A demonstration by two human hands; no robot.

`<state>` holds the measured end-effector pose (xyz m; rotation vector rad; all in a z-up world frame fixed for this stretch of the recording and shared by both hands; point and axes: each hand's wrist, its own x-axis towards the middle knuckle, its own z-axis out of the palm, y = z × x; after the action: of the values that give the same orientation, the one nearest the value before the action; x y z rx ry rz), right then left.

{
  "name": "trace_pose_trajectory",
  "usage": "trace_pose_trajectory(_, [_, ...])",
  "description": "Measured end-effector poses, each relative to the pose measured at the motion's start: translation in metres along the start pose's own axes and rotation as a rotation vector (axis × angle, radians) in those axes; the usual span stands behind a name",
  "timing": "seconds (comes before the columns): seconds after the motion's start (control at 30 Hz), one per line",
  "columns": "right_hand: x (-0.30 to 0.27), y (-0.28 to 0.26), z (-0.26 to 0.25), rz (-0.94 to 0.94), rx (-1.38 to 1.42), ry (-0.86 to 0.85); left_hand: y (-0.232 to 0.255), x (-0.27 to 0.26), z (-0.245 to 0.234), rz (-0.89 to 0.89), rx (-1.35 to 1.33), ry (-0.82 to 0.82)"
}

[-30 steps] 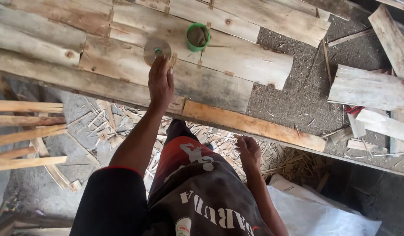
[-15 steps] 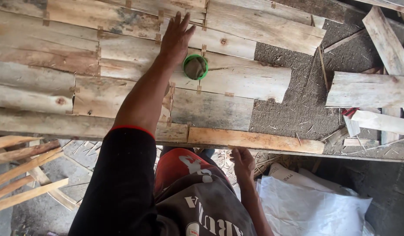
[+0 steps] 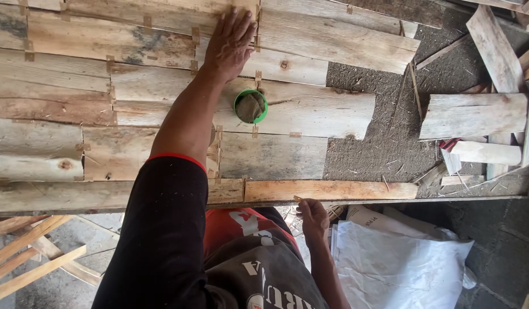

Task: Arranging wood strips and marking them with a pencil for further processing.

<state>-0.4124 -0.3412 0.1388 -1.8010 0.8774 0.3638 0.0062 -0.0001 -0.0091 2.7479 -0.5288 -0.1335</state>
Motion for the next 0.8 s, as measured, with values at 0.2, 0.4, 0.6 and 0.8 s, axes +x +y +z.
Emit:
trace_pose_trajectory(0.2, [0.006,-0.009,0.010,0.035,-0.022,-0.015,-0.002,0.001,0.003,-0.002,0.035,0.008])
trace_pose_trajectory(0.4, [0.017,-0.037,0.021,0.019,-0.051,-0.040,0.001,-0.004,0.004,0.019,0.065,0.066])
trace_pose_trajectory(0.6, [0.051,-0.071,0.032,-0.057,-0.039,-0.080,0.007,-0.010,-0.018,-0.001,0.064,-0.012])
trace_pose_trajectory(0.8, [0.126,-0.117,0.049,-0.196,-0.025,-0.144,0.010,-0.006,-0.020,-0.001,0.116,-0.066])
